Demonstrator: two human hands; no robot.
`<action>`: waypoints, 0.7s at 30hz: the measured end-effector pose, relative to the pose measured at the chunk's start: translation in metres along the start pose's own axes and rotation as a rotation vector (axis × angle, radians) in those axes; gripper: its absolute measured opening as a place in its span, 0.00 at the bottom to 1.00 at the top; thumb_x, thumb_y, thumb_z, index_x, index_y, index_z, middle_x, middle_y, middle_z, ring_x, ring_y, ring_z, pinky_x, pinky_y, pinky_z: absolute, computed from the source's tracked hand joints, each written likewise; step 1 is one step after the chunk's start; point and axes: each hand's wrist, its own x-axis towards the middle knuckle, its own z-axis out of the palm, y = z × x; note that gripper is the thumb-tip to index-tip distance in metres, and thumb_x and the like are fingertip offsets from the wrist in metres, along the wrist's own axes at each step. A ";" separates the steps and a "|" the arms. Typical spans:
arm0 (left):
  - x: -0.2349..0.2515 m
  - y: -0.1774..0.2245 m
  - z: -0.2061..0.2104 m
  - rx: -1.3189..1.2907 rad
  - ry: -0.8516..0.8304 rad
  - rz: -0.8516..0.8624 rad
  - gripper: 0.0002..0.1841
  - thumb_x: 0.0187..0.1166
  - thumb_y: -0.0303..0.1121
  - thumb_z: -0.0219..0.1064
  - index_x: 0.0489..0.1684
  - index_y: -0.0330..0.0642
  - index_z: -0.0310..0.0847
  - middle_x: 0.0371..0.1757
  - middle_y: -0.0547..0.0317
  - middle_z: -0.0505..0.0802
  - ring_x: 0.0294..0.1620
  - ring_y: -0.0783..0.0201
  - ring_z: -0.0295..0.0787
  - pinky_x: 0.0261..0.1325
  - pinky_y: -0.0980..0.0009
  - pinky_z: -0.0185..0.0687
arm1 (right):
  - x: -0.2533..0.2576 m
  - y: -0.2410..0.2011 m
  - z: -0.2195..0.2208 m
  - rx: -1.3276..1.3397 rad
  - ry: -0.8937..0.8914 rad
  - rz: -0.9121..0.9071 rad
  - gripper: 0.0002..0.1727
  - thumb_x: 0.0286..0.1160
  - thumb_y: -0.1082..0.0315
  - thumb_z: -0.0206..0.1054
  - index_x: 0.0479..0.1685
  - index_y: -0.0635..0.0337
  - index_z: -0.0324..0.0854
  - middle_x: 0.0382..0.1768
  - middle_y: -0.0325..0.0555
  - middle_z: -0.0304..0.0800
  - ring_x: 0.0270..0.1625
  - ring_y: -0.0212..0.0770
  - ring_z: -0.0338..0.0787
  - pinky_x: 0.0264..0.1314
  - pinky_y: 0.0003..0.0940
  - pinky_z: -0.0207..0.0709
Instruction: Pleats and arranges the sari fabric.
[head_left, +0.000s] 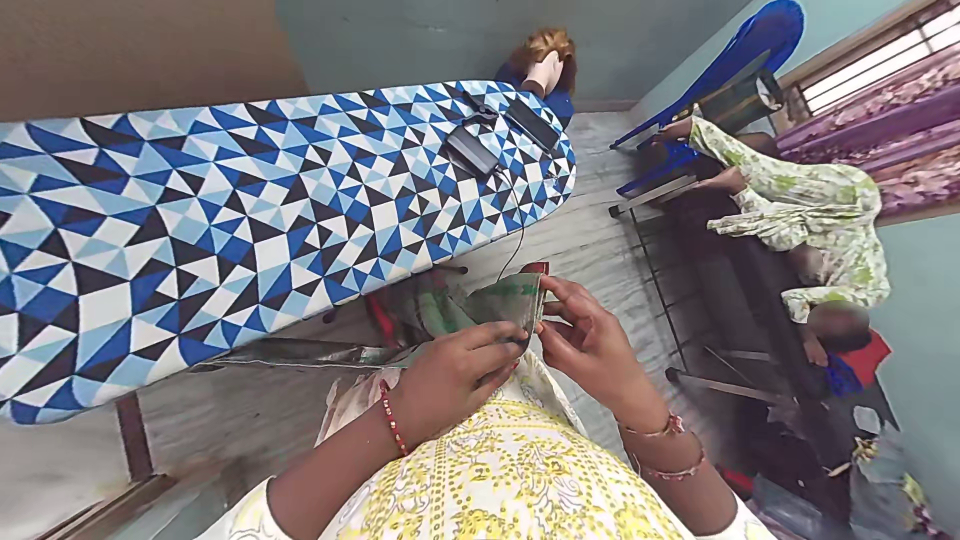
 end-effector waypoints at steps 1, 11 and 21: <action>0.000 0.000 0.001 0.002 0.004 0.002 0.11 0.84 0.30 0.63 0.48 0.37 0.91 0.62 0.47 0.93 0.65 0.65 0.89 0.69 0.78 0.80 | 0.000 0.000 0.000 -0.004 0.004 -0.005 0.30 0.71 0.75 0.67 0.77 0.73 0.73 0.72 0.58 0.77 0.56 0.33 0.92 0.51 0.24 0.90; 0.001 -0.003 0.002 0.045 0.017 0.027 0.11 0.84 0.29 0.62 0.48 0.36 0.92 0.61 0.49 0.94 0.65 0.64 0.90 0.70 0.76 0.80 | 0.002 0.000 0.002 0.020 0.022 0.032 0.29 0.72 0.75 0.67 0.77 0.71 0.73 0.71 0.56 0.78 0.47 0.29 0.91 0.41 0.21 0.88; 0.005 -0.002 0.002 0.131 -0.008 0.070 0.12 0.84 0.28 0.59 0.46 0.36 0.91 0.61 0.48 0.94 0.62 0.59 0.92 0.68 0.72 0.82 | 0.003 -0.006 0.003 0.153 0.011 0.126 0.32 0.70 0.74 0.65 0.79 0.69 0.70 0.69 0.52 0.78 0.41 0.27 0.87 0.33 0.19 0.82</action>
